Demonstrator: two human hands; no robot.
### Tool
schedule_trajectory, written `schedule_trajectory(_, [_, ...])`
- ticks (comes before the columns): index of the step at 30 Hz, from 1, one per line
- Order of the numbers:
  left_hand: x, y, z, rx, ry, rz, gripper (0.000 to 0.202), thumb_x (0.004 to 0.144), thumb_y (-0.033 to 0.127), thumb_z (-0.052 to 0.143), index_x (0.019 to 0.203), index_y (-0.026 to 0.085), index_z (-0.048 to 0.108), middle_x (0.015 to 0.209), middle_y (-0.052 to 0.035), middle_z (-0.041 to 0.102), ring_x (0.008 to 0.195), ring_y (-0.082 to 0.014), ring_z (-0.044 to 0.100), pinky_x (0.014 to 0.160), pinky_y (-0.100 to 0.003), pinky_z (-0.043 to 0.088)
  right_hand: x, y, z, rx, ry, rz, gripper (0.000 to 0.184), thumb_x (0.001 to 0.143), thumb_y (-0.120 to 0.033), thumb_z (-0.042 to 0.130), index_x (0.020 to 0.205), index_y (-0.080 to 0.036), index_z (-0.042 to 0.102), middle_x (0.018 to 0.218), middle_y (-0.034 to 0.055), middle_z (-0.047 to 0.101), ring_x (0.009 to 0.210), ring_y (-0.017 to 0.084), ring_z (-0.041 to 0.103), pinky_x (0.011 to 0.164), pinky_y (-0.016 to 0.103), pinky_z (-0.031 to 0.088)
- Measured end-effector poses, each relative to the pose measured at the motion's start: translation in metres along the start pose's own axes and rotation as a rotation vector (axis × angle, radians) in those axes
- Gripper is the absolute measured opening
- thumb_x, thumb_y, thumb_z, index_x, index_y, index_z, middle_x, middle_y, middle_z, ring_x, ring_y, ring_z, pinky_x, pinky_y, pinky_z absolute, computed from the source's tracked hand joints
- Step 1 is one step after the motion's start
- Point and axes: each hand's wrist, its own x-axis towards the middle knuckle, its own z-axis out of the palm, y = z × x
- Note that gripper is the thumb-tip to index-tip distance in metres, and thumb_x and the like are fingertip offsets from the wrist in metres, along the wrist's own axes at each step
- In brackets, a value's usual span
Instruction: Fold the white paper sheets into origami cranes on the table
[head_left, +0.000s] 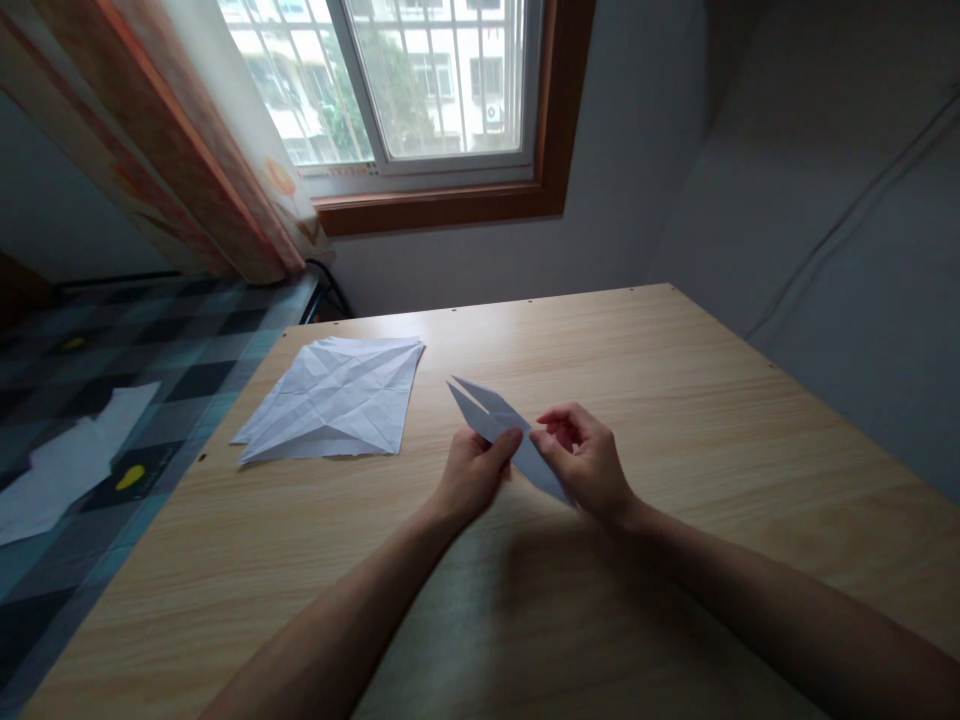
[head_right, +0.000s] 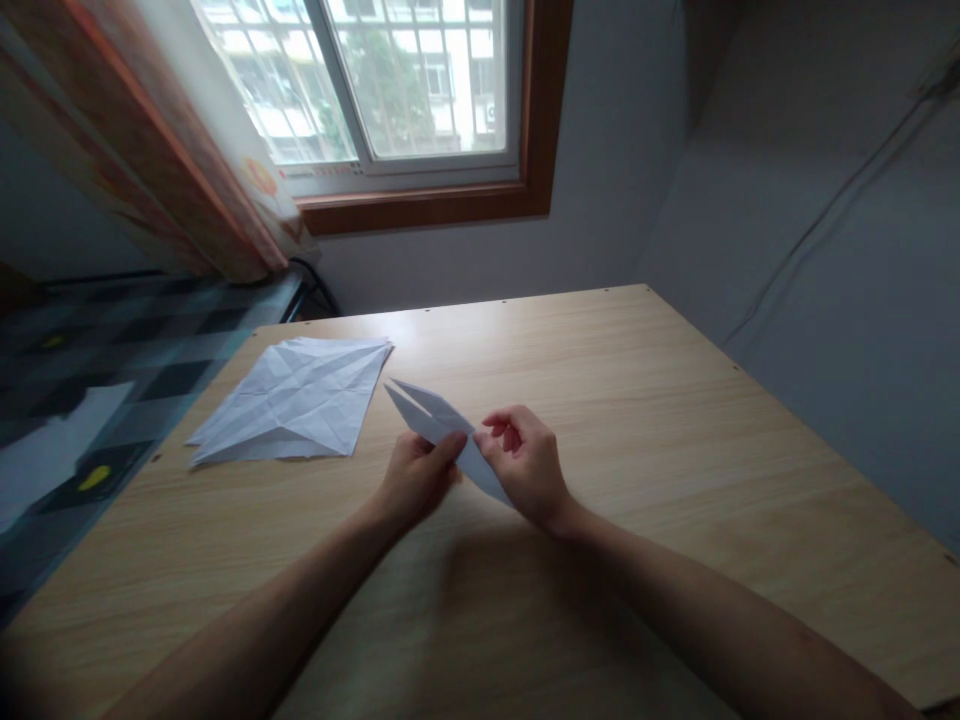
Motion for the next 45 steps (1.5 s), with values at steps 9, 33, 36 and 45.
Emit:
schedule_trajectory(9, [0.001, 0.003, 0.002, -0.089, 0.077, -0.004, 0.034, 0.075, 0.044, 0.075, 0.073, 0.011, 0.066, 0.070, -0.0028, 0.066, 0.062, -0.0136, 0.058, 0.060, -0.026, 0.046, 0.004, 0.009, 0.004, 0.371, -0.249, 0.246, 0.026, 0.074, -0.038, 0.076, 0.087, -0.018, 0.066, 0.068, -0.0012, 0.063, 0.060, 0.013, 0.060, 0.058, 0.026, 0.048])
schedule_trajectory(33, [0.002, 0.011, 0.007, -0.155, 0.106, 0.016, 0.040, 0.072, 0.036, 0.077, 0.088, 0.022, 0.043, 0.056, 0.0086, 0.057, 0.048, -0.0089, 0.052, 0.049, -0.019, 0.038, 0.009, 0.009, 0.000, 0.435, -0.147, 0.228, 0.036, 0.071, -0.032, 0.074, 0.094, -0.023, 0.049, 0.058, -0.0098, 0.056, 0.047, 0.010, 0.053, 0.046, 0.021, 0.044])
schedule_trajectory(36, [0.002, 0.012, 0.007, -0.139, 0.109, 0.052, 0.036, 0.072, 0.033, 0.075, 0.075, 0.021, 0.041, 0.055, 0.0090, 0.052, 0.047, -0.0071, 0.046, 0.048, -0.018, 0.035, 0.009, 0.008, -0.002, 0.394, -0.193, 0.191, 0.021, 0.074, -0.031, 0.068, 0.086, -0.022, 0.053, 0.060, -0.0076, 0.057, 0.048, 0.010, 0.052, 0.047, 0.022, 0.044])
schedule_trajectory(45, [-0.001, 0.016, 0.000, -0.113, -0.029, -0.042, 0.033, 0.061, 0.016, 0.060, 0.092, 0.015, 0.072, 0.068, -0.0014, 0.067, 0.056, -0.0105, 0.051, 0.053, -0.022, 0.036, 0.013, 0.020, -0.011, 0.393, -0.267, 0.227, 0.024, 0.066, -0.017, 0.054, 0.081, -0.020, 0.073, 0.069, -0.0005, 0.067, 0.059, 0.013, 0.054, 0.055, 0.025, 0.042])
